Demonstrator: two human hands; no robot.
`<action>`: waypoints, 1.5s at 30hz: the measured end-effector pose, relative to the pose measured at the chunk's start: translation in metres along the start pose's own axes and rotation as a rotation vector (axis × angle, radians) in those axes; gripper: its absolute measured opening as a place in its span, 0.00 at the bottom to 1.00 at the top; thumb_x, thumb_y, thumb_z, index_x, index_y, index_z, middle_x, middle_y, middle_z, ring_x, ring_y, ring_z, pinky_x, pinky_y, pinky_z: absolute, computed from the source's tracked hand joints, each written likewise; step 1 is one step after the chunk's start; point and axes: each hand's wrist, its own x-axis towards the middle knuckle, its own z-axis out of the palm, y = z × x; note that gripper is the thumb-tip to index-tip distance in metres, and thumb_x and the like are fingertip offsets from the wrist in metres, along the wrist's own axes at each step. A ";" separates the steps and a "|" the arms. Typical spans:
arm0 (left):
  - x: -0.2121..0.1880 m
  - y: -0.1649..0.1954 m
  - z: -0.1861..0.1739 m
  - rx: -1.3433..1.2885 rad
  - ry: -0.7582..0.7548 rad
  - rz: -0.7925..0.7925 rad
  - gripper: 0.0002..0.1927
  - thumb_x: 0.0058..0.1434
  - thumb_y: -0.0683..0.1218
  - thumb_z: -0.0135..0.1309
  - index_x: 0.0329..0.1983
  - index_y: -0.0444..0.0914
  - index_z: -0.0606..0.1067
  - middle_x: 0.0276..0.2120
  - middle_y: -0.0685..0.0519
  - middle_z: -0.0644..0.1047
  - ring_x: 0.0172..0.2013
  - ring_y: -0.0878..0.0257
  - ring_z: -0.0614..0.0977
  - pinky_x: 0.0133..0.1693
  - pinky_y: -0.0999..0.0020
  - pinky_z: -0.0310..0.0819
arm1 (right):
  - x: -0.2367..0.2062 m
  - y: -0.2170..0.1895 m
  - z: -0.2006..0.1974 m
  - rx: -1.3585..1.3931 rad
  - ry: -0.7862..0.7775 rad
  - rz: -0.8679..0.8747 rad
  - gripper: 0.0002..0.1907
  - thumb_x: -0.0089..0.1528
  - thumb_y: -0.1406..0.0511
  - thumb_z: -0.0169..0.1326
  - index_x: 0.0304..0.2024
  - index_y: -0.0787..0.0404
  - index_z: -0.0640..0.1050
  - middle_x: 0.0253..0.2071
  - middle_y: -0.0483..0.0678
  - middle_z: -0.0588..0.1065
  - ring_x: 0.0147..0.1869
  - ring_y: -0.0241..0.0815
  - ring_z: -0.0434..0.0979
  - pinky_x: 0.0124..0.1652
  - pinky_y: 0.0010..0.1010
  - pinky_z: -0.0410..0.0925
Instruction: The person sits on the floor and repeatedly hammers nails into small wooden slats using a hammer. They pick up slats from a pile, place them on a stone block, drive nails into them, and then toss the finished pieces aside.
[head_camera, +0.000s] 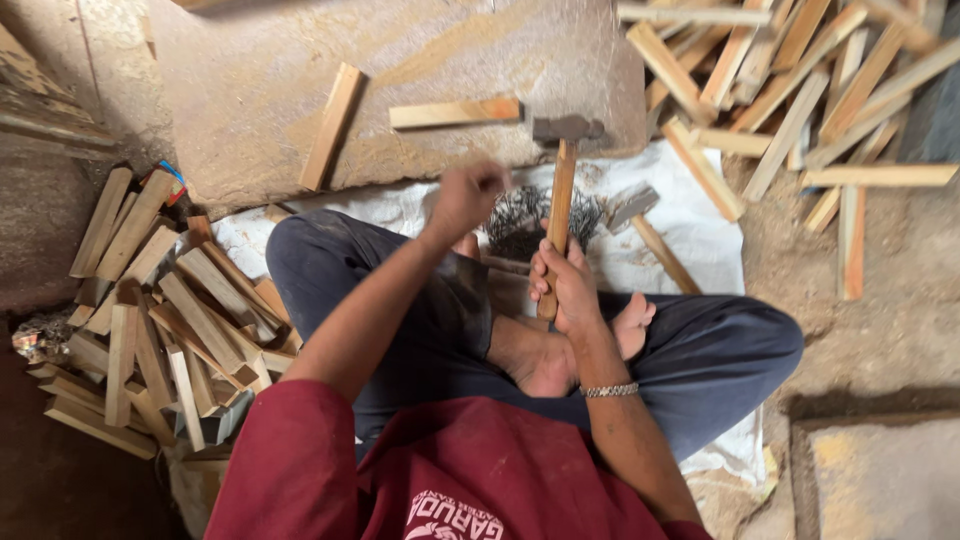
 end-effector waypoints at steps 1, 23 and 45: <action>0.010 -0.002 -0.004 -0.014 0.007 -0.026 0.04 0.65 0.41 0.58 0.42 0.39 0.81 0.39 0.49 0.85 0.38 0.60 0.87 0.41 0.67 0.82 | 0.000 0.000 -0.001 0.005 0.007 0.011 0.25 0.69 0.62 0.51 0.68 0.57 0.64 0.28 0.43 0.66 0.23 0.32 0.66 0.23 0.26 0.66; 0.102 -0.023 0.003 0.229 0.223 0.291 0.07 0.71 0.43 0.53 0.46 0.43 0.81 0.38 0.55 0.83 0.35 0.66 0.83 0.35 0.69 0.81 | -0.002 -0.001 0.003 0.040 0.018 0.043 0.27 0.69 0.63 0.51 0.70 0.59 0.62 0.29 0.45 0.67 0.23 0.33 0.66 0.23 0.27 0.66; 0.095 -0.026 0.006 0.157 0.289 0.320 0.45 0.61 0.42 0.67 0.76 0.48 0.55 0.37 0.63 0.85 0.34 0.69 0.85 0.39 0.72 0.80 | -0.011 -0.054 0.060 -1.314 0.234 -0.744 0.31 0.72 0.64 0.51 0.75 0.63 0.58 0.72 0.63 0.67 0.74 0.60 0.70 0.65 0.41 0.69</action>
